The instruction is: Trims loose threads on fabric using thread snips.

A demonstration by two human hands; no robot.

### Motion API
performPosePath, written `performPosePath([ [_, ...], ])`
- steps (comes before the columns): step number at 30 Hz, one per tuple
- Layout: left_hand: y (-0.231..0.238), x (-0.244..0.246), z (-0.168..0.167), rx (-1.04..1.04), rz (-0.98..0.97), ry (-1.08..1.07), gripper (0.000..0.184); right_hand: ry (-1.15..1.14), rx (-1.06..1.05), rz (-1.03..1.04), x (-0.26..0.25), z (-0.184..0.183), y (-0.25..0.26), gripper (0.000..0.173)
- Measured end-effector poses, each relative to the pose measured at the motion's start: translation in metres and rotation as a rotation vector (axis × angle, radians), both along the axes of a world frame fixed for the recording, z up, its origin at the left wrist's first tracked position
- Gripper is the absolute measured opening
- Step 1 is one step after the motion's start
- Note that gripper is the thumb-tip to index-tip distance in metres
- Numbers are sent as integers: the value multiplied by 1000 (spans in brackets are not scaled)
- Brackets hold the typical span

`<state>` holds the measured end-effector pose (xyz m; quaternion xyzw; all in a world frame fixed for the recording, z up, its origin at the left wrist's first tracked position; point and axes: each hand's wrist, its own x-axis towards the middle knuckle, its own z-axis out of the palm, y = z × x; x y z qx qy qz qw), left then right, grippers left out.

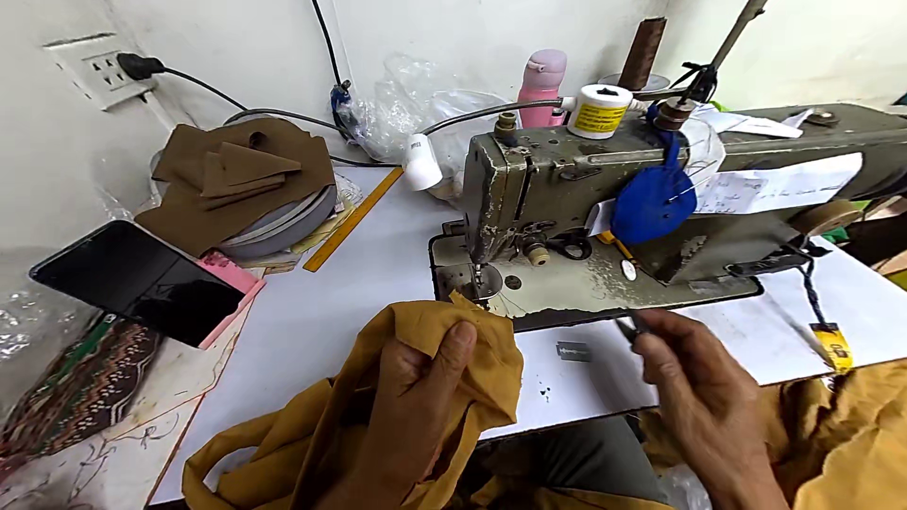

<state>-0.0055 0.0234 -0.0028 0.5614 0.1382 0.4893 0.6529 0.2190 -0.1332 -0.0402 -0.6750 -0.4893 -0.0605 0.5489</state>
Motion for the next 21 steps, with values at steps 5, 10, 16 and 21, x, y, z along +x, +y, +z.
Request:
performPosePath([
  [5,2,-1,0,50,-2,18,13,-102,113,240,-59,28,24,31],
  [10,-1,-1,-3,81,4,-4,14,-165,188,255,-82,31,45,30],
  [16,-6,1,-5,109,31,-31,13,-150,204,201,-88,26,54,30],
  [21,-7,1,-4,109,49,-27,11,-105,201,151,-86,24,53,28],
])
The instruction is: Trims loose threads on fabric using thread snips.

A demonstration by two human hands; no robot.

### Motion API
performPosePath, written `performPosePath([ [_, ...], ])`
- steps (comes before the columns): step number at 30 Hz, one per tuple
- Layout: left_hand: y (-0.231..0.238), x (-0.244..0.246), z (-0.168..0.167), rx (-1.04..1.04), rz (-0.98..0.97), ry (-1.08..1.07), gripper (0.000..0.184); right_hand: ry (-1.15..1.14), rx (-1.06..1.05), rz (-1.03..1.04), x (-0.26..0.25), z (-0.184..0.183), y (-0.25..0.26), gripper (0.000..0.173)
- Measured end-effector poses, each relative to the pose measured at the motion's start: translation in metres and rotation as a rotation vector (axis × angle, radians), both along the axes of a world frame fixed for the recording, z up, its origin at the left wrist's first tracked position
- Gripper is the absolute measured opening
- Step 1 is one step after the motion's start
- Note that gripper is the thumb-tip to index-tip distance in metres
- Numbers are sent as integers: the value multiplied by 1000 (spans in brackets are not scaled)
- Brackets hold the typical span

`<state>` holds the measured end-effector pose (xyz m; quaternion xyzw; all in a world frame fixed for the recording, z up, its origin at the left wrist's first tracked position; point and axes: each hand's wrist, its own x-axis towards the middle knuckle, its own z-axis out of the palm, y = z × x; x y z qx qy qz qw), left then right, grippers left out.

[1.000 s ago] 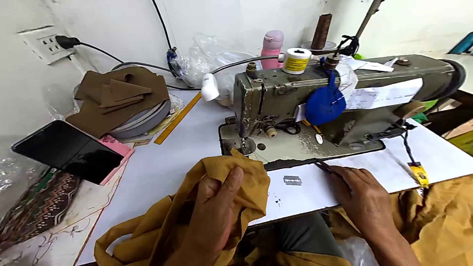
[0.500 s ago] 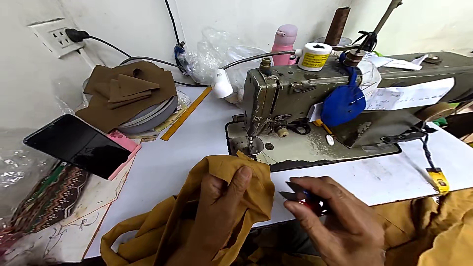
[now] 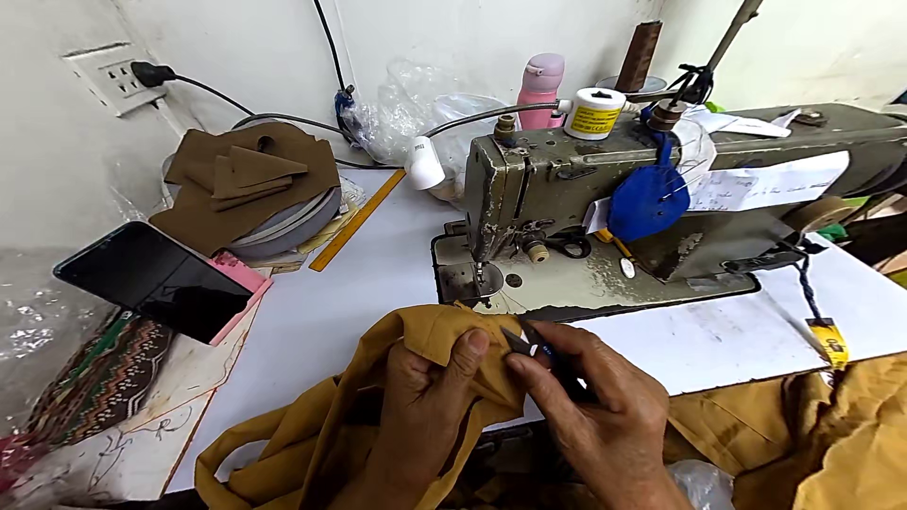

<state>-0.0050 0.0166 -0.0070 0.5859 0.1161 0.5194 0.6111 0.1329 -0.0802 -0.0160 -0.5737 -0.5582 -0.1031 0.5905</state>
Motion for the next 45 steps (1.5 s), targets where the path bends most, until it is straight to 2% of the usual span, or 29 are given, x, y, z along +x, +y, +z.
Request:
performPosePath([
  [8,0,1,0,57,24,18,10,-155,28,29,1,5,-5,27],
  [21,3,-8,6,302,148,192,15,-277,51,-24,3,1,-6,22],
  [27,9,-9,10,266,85,199,14,-328,32,69,3,-1,-14,20],
  [29,11,-9,11,245,68,190,13,-304,24,113,2,1,-17,20],
  [33,8,-10,10,266,70,208,14,-225,12,64,6,6,-12,24],
  [45,6,-12,10,362,110,235,18,-256,38,38,6,3,-7,21],
])
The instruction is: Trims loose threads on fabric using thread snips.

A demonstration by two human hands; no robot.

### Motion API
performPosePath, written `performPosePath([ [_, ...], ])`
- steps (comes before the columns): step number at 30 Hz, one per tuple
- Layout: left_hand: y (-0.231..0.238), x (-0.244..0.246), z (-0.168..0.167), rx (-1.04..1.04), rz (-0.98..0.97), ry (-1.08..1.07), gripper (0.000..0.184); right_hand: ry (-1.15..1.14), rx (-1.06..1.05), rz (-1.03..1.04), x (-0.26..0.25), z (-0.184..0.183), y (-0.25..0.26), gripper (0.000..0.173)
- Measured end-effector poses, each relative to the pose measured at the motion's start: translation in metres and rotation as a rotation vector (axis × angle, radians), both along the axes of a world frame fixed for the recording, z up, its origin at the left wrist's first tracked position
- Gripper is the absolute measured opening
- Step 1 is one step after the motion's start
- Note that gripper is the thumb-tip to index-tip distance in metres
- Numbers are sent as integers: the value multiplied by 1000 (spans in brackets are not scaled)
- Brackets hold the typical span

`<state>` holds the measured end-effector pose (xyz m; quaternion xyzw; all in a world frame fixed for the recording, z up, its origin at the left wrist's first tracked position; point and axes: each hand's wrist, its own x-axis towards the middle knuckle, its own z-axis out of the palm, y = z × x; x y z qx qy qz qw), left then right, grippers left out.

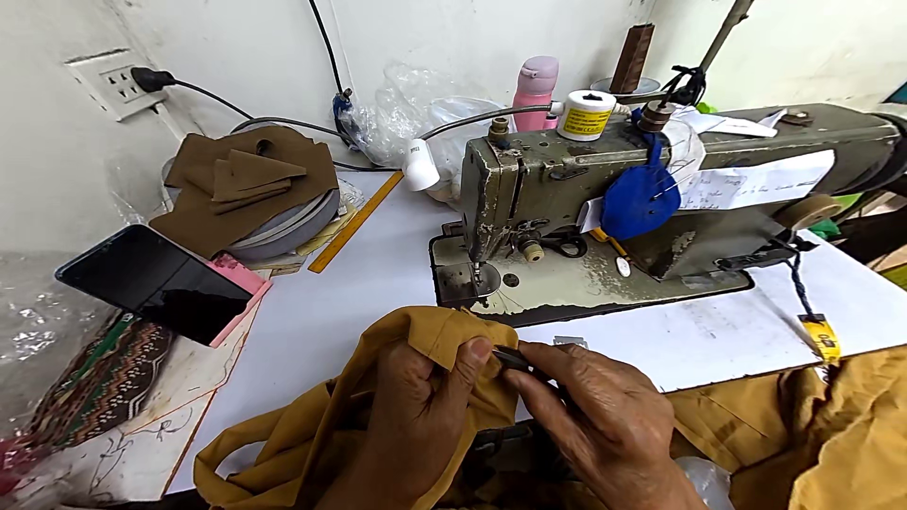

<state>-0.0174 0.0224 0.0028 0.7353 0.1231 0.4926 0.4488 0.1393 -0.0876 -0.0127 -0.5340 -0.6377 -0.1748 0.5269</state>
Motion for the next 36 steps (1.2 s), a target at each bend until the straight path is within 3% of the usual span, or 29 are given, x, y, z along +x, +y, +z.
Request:
performPosePath([
  [7,0,-1,0,11,1,9,19,-3,-8,25,2,0,-1,20],
  [13,7,0,3,-90,-29,-5,15,-51,-93,256,3,1,-10,20],
  [19,4,-3,6,-54,-81,37,17,-2,-80,94,11,10,-5,25],
  [36,4,-6,9,15,-50,114,24,-50,-101,140,16,16,-3,22],
])
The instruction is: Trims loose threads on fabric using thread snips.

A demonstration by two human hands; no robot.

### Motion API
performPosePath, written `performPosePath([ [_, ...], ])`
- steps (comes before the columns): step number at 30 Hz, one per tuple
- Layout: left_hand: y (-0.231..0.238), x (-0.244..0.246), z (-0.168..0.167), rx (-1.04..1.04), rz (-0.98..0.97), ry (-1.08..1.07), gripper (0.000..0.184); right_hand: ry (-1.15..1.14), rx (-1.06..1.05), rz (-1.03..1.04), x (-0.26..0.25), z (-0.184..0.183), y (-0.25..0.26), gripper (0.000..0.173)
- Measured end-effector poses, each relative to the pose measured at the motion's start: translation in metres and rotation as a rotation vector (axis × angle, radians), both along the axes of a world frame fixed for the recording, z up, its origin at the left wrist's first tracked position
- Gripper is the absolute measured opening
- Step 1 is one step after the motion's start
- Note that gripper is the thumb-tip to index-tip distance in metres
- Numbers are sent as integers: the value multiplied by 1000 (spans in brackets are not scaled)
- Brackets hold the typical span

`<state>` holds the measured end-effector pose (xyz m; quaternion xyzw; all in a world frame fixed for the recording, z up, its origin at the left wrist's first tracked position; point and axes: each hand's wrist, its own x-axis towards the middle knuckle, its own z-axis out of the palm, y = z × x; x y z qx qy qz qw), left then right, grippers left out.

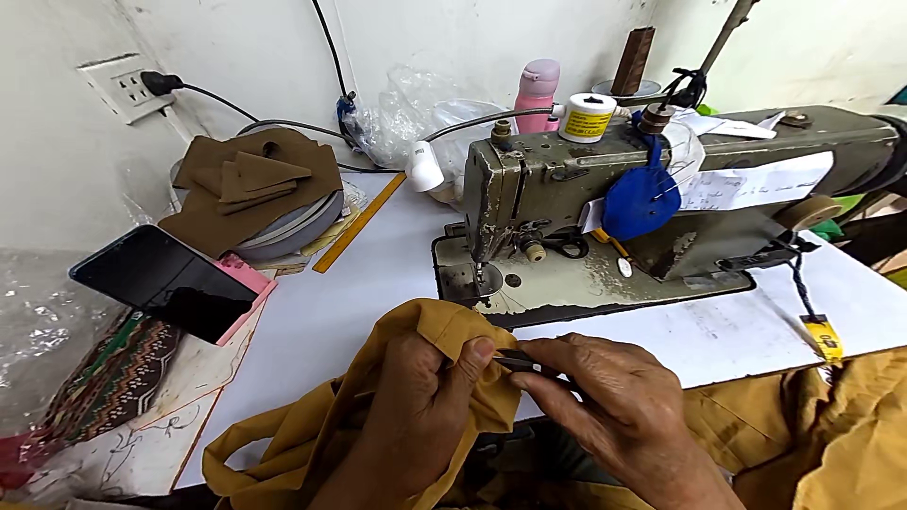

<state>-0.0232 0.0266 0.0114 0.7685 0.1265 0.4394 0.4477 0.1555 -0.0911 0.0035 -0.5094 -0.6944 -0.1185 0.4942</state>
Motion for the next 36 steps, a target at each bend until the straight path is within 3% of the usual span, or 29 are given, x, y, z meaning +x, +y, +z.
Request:
performPosePath([
  [15,2,-1,0,-15,-16,14,24,-2,7,45,4,1,3,18],
  [17,2,0,0,-28,-5,4,23,-13,-59,150,4,3,-2,21],
  [21,9,1,1,-96,45,-41,16,-80,-396,507,-22,10,-27,28],
  [24,10,0,2,-179,-45,-96,13,117,-272,351,-23,11,-30,25],
  [26,5,1,2,-268,-122,-141,14,216,-113,177,-13,-1,-15,35],
  [28,4,3,4,-343,-167,-179,15,267,-83,170,-15,-17,-4,38],
  [32,5,5,13,-478,-155,-166,12,171,-271,313,-57,-47,-4,16],
  [36,8,5,12,-560,-94,-130,11,-6,-441,365,-69,-50,-9,18],
])
